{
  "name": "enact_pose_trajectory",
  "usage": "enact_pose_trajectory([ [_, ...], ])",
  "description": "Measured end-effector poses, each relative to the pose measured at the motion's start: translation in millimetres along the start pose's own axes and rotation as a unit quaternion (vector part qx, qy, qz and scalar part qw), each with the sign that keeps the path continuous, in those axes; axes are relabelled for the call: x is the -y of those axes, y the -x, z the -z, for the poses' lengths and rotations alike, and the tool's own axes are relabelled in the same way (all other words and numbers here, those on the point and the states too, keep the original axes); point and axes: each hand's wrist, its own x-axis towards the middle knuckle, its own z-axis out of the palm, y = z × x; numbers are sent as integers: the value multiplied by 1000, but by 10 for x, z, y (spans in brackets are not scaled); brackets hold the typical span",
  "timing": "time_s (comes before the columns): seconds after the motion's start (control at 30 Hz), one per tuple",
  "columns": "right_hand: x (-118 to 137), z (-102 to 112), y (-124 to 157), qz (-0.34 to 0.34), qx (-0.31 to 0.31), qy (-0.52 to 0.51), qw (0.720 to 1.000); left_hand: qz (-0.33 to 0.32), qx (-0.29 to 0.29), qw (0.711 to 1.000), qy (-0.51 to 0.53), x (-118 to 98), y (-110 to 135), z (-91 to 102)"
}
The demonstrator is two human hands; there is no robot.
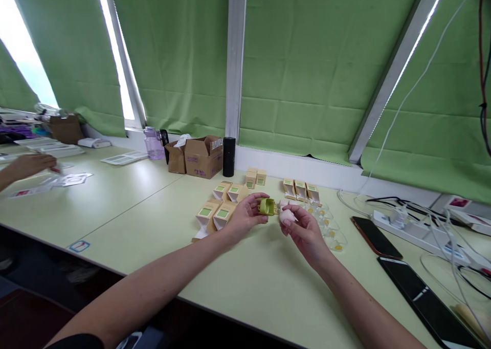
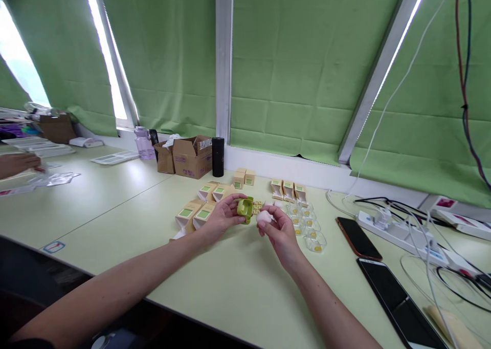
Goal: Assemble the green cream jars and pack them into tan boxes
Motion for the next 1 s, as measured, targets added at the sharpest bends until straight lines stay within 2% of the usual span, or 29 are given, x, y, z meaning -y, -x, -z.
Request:
enact_pose_trajectory([
  [0.17, -24, 13, -46, -16, -30, 12, 999, 11, -21, 999, -22, 18, -15, 20],
  [0.27, -6, 3, -45, -22, -23, -4, 999, 11, -27, 999, -36, 23, -25, 33],
  [0.57, -50, 34, -70, -15, -34, 22, 999, -13, 4, 990, -142, 1, 26, -68],
  [1.0, -37, 40, -62, -18, -2, 75, 997, -20, -6, 978, -210, -15, 86, -136],
])
